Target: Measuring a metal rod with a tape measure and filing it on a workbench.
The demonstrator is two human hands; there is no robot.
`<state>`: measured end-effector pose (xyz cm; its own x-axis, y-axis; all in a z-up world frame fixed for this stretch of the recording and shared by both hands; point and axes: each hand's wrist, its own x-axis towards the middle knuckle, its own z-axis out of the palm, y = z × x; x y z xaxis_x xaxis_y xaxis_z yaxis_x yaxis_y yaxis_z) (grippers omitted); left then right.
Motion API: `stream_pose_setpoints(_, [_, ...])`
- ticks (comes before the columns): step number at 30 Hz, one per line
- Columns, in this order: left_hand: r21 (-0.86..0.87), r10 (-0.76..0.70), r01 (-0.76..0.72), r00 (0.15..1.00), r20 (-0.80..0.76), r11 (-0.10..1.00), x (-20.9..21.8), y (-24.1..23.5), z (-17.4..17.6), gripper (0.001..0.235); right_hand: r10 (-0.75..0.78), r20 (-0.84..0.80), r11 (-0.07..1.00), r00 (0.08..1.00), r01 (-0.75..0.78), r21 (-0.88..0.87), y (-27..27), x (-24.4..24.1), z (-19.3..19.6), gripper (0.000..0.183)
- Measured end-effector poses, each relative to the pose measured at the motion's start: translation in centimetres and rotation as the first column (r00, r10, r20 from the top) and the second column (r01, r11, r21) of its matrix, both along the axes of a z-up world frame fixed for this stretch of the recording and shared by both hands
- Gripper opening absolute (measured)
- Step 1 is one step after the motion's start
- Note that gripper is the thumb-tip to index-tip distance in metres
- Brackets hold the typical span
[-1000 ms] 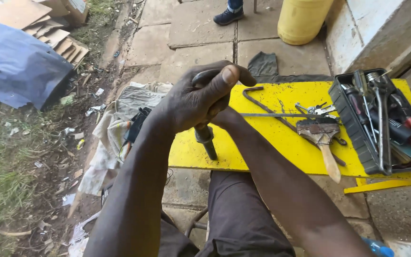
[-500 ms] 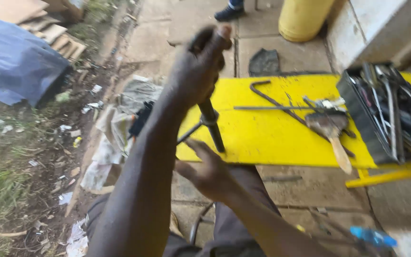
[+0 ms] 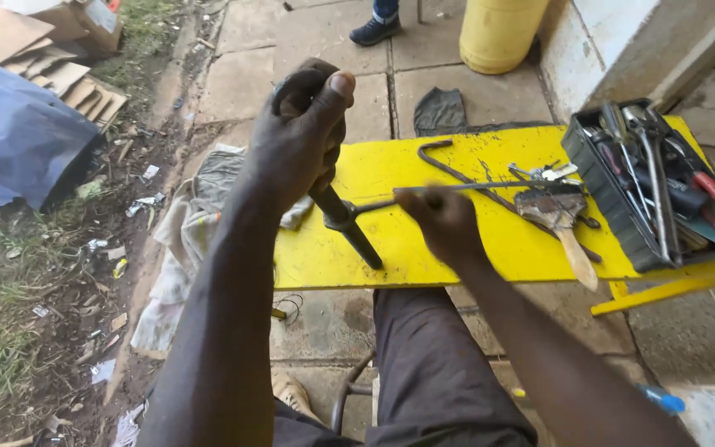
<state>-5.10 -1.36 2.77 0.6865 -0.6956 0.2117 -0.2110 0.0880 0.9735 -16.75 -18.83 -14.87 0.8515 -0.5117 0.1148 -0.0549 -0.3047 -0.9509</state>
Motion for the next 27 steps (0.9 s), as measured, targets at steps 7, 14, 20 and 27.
stream_pose_setpoints(7, [0.055,-0.043,0.043,0.999,0.001,0.998,0.8,0.3,0.4,0.024,0.255,0.070,0.930,0.964,-0.265,0.257,-0.3,8.7,2.6,0.041])
stream_pose_setpoints(14, [0.110,0.448,-0.446,0.894,0.011,0.888,4.0,-2.0,-1.8,0.022,-0.310,0.049,0.933,0.949,0.294,0.205,6.1,-1.2,1.1,0.048])
stream_pose_setpoints(20, [0.125,0.583,-0.576,0.812,-0.020,0.808,2.9,-3.0,-1.2,0.020,0.098,0.284,0.916,0.954,-0.198,0.349,14.3,-4.7,-1.9,0.046])
stream_pose_setpoints(27, [-0.070,0.213,-0.221,0.971,-0.106,0.973,-2.7,-0.6,0.4,0.025,-0.213,0.198,0.976,0.957,0.199,0.088,1.3,6.4,-1.0,0.054])
